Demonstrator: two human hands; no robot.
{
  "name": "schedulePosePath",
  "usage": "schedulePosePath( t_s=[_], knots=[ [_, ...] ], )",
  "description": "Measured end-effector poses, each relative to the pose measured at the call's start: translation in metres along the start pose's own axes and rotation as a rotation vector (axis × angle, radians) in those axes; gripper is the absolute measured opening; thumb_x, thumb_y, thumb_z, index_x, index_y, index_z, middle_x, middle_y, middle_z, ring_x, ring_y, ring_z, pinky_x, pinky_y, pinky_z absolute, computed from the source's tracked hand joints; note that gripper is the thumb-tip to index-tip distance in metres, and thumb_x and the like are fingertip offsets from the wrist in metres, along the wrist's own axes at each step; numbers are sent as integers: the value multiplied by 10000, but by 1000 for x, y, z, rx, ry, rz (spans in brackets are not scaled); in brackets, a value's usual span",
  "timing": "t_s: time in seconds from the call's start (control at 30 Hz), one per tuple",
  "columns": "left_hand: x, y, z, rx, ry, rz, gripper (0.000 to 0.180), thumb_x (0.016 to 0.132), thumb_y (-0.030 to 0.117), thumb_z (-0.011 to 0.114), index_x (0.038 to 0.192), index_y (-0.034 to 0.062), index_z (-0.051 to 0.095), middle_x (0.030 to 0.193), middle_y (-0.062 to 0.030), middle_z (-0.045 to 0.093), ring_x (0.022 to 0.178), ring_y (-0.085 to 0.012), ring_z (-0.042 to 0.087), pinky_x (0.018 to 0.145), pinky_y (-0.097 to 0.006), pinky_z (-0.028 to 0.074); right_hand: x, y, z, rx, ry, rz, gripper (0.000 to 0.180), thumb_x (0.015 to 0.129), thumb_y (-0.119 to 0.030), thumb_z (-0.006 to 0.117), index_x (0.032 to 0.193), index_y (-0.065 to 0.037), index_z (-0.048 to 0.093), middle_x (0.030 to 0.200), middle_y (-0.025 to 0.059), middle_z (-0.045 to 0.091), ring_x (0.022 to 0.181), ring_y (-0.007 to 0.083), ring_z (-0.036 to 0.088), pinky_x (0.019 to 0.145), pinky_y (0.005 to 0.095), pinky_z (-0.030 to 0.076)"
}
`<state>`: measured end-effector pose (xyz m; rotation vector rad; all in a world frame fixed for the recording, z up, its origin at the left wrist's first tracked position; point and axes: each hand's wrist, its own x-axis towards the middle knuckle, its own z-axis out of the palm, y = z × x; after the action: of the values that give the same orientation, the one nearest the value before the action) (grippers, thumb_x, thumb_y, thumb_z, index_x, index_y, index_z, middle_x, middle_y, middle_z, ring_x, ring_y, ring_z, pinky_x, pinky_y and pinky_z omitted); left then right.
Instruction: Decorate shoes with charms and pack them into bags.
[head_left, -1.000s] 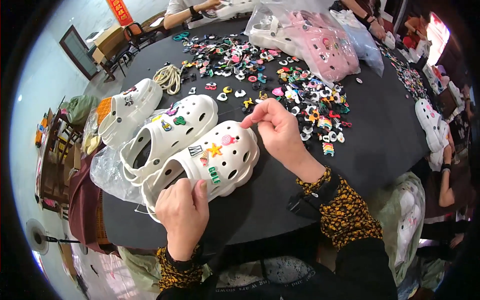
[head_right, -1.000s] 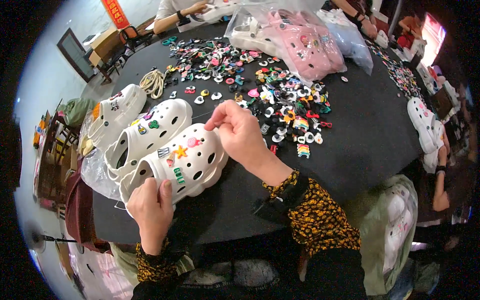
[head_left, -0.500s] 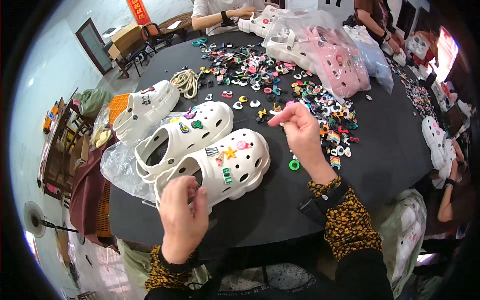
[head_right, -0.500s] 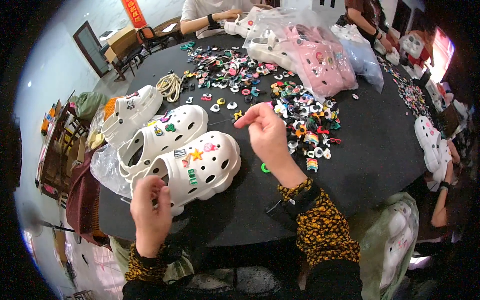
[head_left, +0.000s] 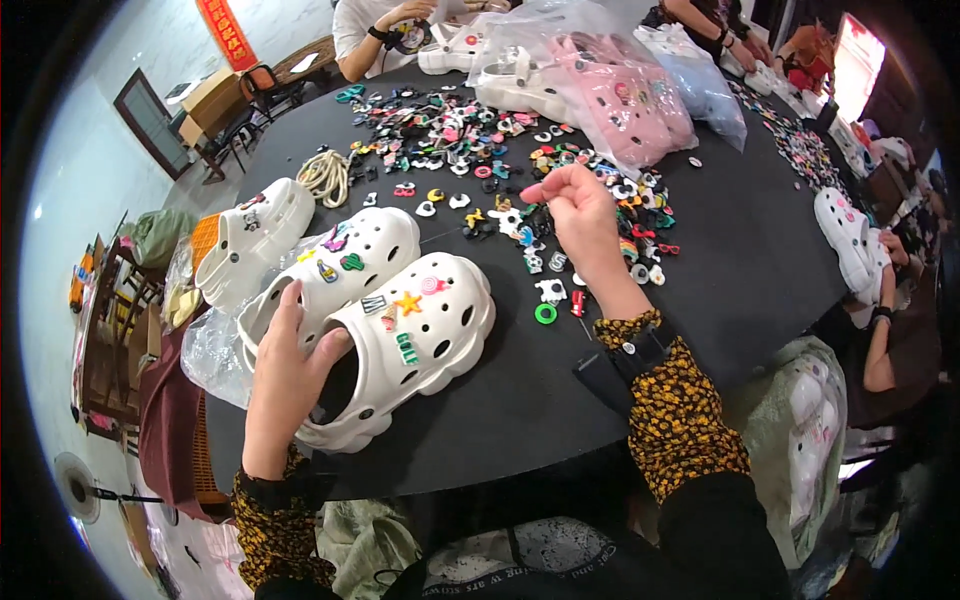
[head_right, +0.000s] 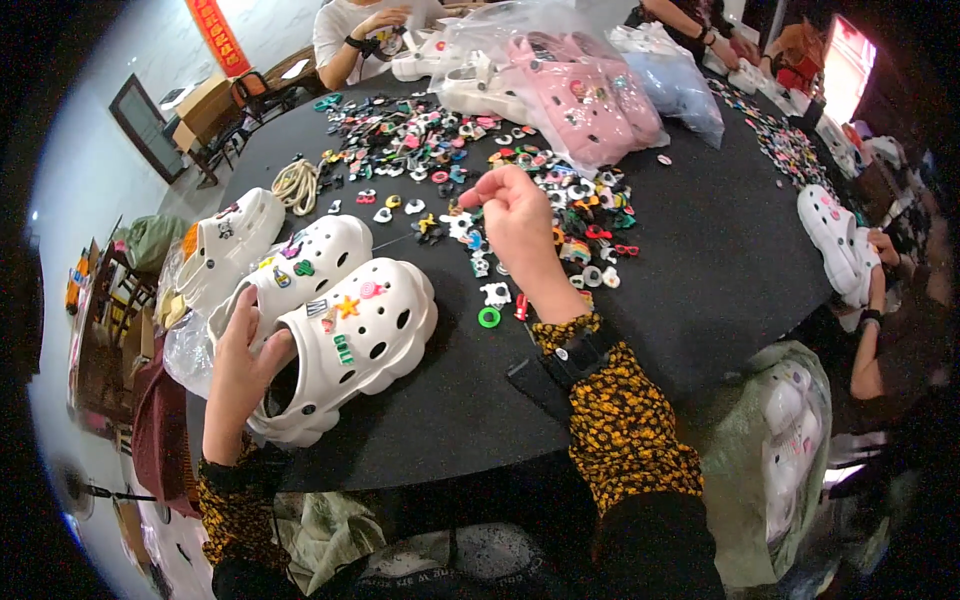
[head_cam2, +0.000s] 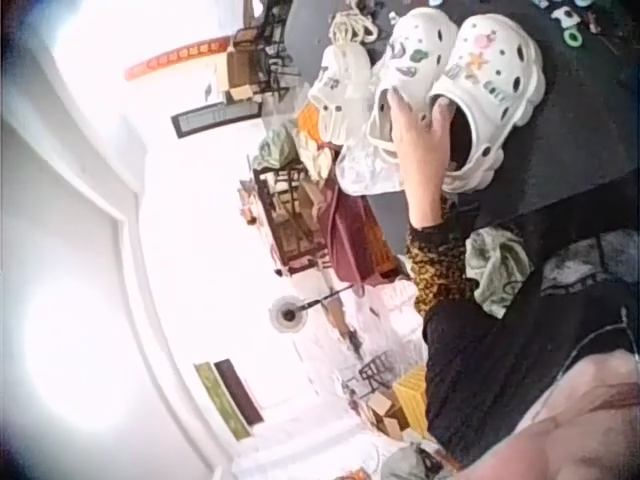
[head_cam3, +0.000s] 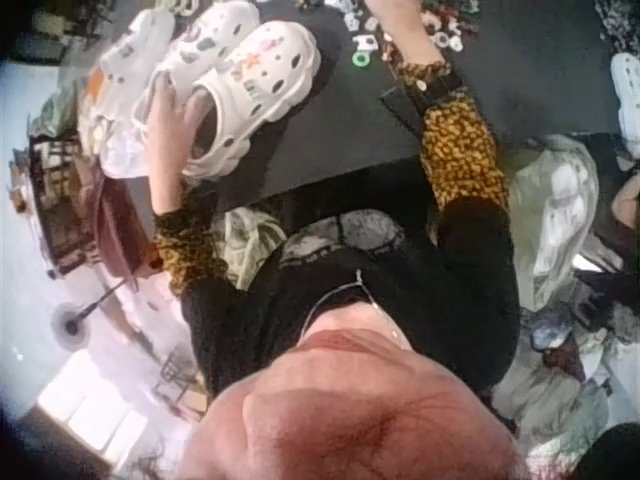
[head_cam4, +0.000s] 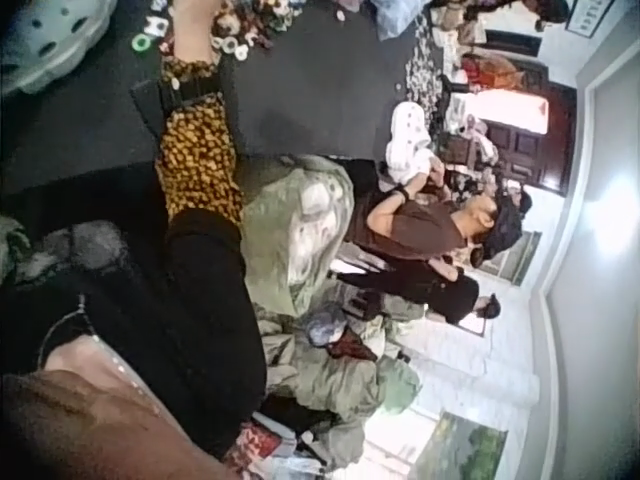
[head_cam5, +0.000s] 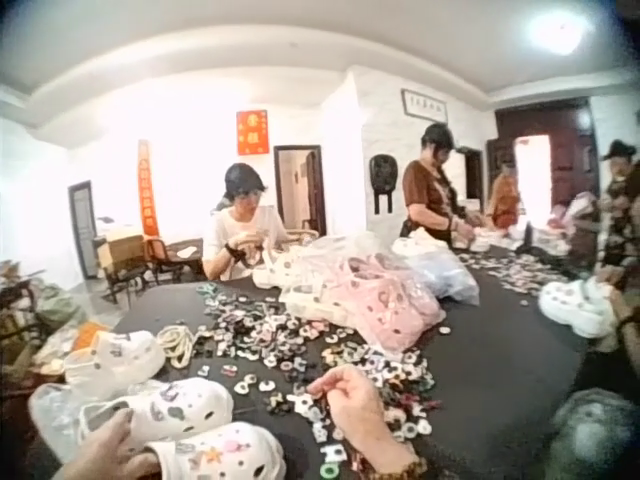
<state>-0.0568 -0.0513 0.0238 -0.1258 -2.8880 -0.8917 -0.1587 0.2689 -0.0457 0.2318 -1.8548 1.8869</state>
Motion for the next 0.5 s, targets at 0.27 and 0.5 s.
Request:
schedulePosePath(
  t_s=[0.27, 0.5],
  knots=[
    [-8, 4, 6, 155, 50, 291, 374, 755, 14, 629, 1126, 36, 586, 921, -150, 538, 889, -338, 552, 798, -415, 441, 2, -4, -7, -76, 11, 74, 157, 842, 59, 487, 944, -12, 583, 948, 98, 700, 822, 86, 627, 730, 215, 468],
    [-14, 4, 9, 156, 98, 288, 365, 757, 3, 629, 1119, 26, 581, 953, -145, 540, 903, -332, 557, 801, -409, 440, 9, 14, -11, -256, -99, 71, 105, 850, 26, 585, 939, 12, 640, 914, 69, 693, 824, 102, 641, 755, 239, 505]
  ],
)
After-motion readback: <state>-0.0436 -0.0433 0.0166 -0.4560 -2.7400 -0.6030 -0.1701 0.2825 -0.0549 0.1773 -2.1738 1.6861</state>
